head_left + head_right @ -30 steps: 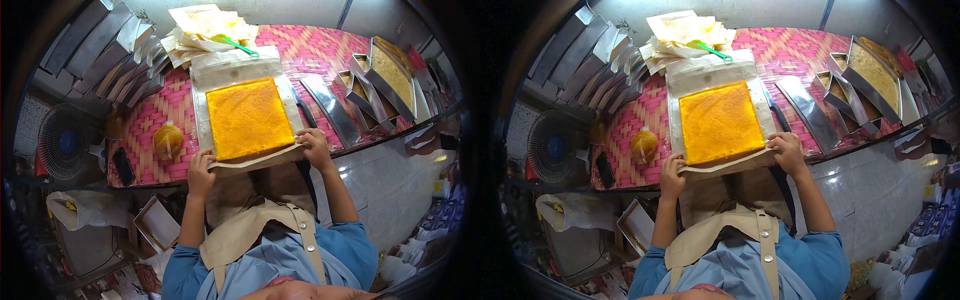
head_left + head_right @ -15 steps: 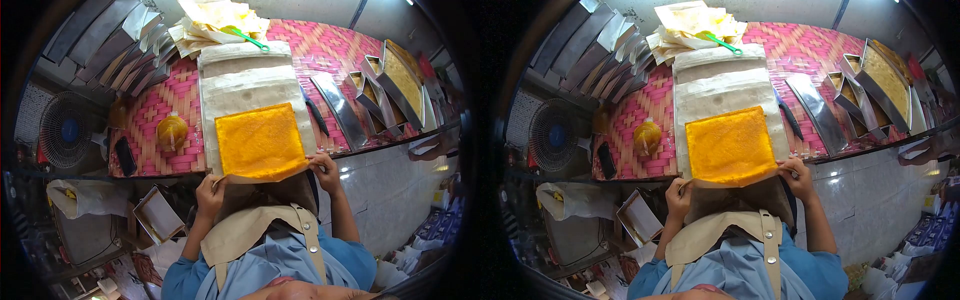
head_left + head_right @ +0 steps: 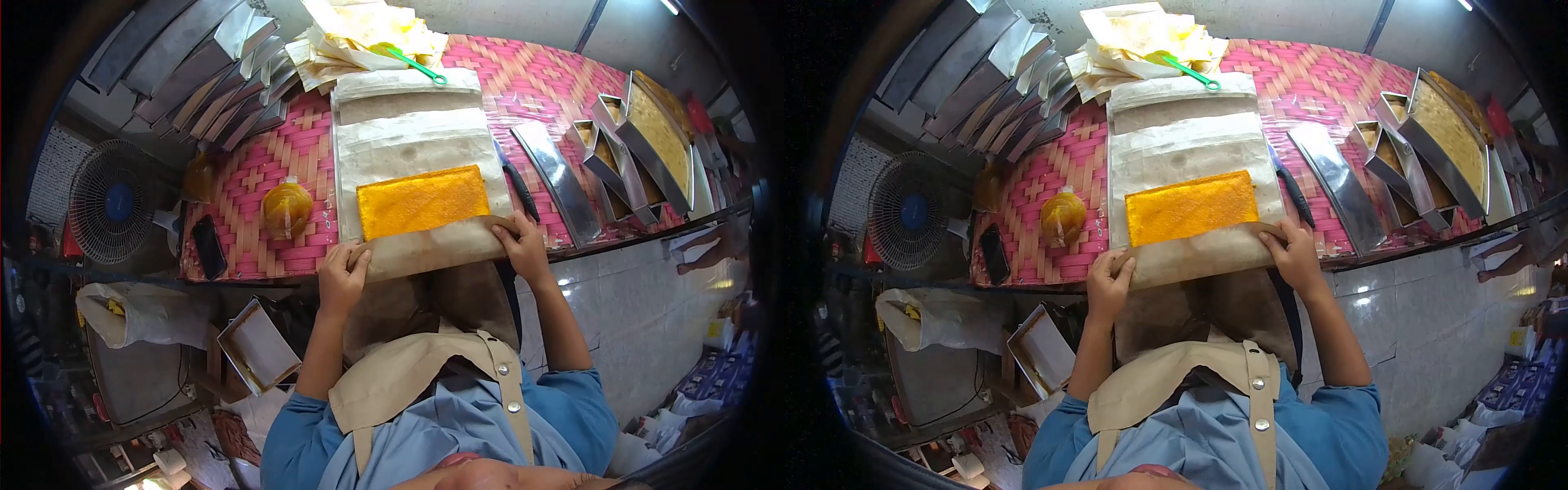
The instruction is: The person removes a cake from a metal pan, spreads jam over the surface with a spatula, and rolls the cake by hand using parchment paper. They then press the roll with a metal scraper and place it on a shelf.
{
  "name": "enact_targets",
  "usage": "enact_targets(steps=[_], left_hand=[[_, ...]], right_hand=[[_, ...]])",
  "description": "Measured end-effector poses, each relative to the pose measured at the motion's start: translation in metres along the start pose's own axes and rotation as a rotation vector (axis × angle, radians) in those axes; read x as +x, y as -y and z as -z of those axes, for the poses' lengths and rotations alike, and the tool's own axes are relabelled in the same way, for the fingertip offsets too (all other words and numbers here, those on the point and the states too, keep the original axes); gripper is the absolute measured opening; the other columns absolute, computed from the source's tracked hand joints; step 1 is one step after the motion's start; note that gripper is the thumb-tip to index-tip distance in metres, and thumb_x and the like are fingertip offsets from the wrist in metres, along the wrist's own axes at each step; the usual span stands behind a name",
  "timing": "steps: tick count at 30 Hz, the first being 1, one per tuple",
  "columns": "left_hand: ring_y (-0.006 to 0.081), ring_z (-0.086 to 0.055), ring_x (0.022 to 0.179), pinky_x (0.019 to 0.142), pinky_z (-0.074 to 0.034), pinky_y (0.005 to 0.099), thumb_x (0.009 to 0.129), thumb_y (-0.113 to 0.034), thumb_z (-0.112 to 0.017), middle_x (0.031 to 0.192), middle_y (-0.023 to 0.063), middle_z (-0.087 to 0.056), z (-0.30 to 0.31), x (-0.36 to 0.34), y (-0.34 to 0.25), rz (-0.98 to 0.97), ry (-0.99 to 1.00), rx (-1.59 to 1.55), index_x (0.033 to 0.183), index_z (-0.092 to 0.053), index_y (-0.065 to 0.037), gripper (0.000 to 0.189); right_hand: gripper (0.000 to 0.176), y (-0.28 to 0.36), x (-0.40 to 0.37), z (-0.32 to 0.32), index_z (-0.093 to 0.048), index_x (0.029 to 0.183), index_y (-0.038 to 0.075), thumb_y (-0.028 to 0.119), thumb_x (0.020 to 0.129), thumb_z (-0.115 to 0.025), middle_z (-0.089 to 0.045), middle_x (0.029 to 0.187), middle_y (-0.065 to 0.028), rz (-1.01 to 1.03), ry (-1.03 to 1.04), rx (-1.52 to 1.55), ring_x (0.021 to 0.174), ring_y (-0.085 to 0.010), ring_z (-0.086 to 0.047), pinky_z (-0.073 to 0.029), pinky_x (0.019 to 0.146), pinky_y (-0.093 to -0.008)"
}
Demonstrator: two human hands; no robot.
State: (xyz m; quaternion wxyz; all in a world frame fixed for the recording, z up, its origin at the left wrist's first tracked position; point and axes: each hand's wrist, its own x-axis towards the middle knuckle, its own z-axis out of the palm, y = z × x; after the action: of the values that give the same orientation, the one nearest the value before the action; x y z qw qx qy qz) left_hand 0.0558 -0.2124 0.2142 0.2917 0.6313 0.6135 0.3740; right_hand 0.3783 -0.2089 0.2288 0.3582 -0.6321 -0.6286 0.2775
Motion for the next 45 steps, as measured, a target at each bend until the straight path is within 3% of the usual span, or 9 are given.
enact_targets(steps=[8,11,19,23,25,32,36,44,45], left_hand=[[0.0239,-0.061,0.089,0.074,-0.046,0.0331,0.082,-0.012,-0.062,0.096,0.0161,-0.063,-0.008,0.038,-0.004,-0.243,-0.15,-0.016,0.093,-0.06,0.0,0.016],[0.0364,-0.06,0.088,0.073,-0.047,0.0393,0.082,-0.017,-0.061,0.096,0.0211,-0.061,-0.006,0.051,-0.005,-0.191,-0.114,-0.028,0.094,-0.059,0.001,0.022],[0.0422,-0.059,0.081,0.073,-0.046,0.045,0.084,-0.025,-0.057,0.085,0.026,-0.061,-0.008,0.092,0.002,-0.018,0.004,0.019,0.097,-0.057,0.003,0.031],[0.0445,-0.057,0.083,0.075,-0.045,0.0477,0.084,-0.026,-0.056,0.087,0.0276,-0.06,-0.015,0.117,0.016,-0.284,-0.189,0.182,0.098,-0.057,0.002,0.031],[0.0428,-0.057,0.093,0.081,-0.044,0.0458,0.085,-0.027,-0.054,0.097,0.0294,-0.059,-0.009,0.126,-0.005,0.027,0.036,0.282,0.104,-0.056,0.004,0.037],[0.0455,-0.057,0.087,0.079,-0.045,0.0503,0.085,-0.027,-0.051,0.089,0.0282,-0.061,-0.024,0.181,0.0,-0.016,0.004,0.354,0.096,-0.057,0.001,0.03],[0.0442,-0.059,0.086,0.078,-0.046,0.0505,0.084,-0.027,-0.053,0.088,0.0274,-0.061,-0.033,0.207,0.011,-0.055,-0.004,0.407,0.094,-0.057,0.0,0.029],[0.0427,-0.057,0.092,0.081,-0.046,0.0477,0.084,-0.024,-0.055,0.097,0.0257,-0.06,-0.016,0.219,-0.034,0.086,-0.044,0.441,0.104,-0.049,0.002,0.034],[0.0411,-0.055,0.098,0.084,-0.044,0.0465,0.083,-0.023,-0.057,0.103,0.0249,-0.057,-0.017,0.21,-0.036,-0.251,-0.275,0.454,0.108,-0.046,0.002,0.037]], right_hand=[[0.017,0.004,0.034,-0.002,-0.056,0.091,0.001,0.016,0.085,-0.06,-0.059,0.076,-0.0157,0.01,0.003,0.049,0.076,-0.0298,-0.059,-0.044,0.069,-0.0337],[0.018,0.0,0.049,-0.006,-0.055,0.093,0.0,0.016,0.085,-0.059,-0.06,0.081,-0.0173,0.268,-0.154,0.022,0.077,-0.0298,-0.059,-0.044,0.07,-0.0347],[0.021,-0.004,0.087,-0.011,-0.051,0.091,0.001,0.022,0.089,-0.051,-0.06,0.083,-0.0239,0.018,0.023,-0.093,0.083,-0.0402,-0.057,-0.043,0.07,-0.043],[0.022,0.005,0.107,-0.01,-0.05,0.09,0.0,0.022,0.09,-0.048,-0.06,0.085,-0.0252,-0.019,0.031,-0.249,0.086,-0.0433,-0.056,-0.042,0.071,-0.0468],[0.023,-0.001,0.122,-0.013,-0.051,0.092,0.0,0.022,0.09,-0.046,-0.059,0.086,-0.0267,0.092,-0.004,-0.276,0.086,-0.0442,-0.055,-0.042,0.072,-0.0484],[0.021,0.003,0.166,-0.003,-0.051,0.093,-0.001,0.019,0.088,-0.049,-0.058,0.091,-0.0282,-0.047,0.104,-0.397,0.089,-0.042,-0.056,-0.043,0.073,-0.0482],[0.034,0.029,0.153,-0.014,-0.051,0.11,-0.001,0.017,0.082,-0.058,-0.055,0.099,-0.0206,0.637,-0.423,-0.557,0.095,-0.0366,-0.053,-0.042,0.085,-0.0441],[0.056,0.055,0.115,-0.067,-0.048,0.127,0.017,0.052,0.083,-0.051,-0.051,0.124,-0.0094,0.834,-0.167,-0.715,0.117,-0.0273,-0.045,-0.028,0.1,-0.0482],[0.055,0.056,0.126,-0.067,-0.049,0.126,0.017,0.051,0.083,-0.051,-0.052,0.124,-0.0098,0.778,-0.096,-0.686,0.116,-0.0275,-0.046,-0.029,0.099,-0.0475]])
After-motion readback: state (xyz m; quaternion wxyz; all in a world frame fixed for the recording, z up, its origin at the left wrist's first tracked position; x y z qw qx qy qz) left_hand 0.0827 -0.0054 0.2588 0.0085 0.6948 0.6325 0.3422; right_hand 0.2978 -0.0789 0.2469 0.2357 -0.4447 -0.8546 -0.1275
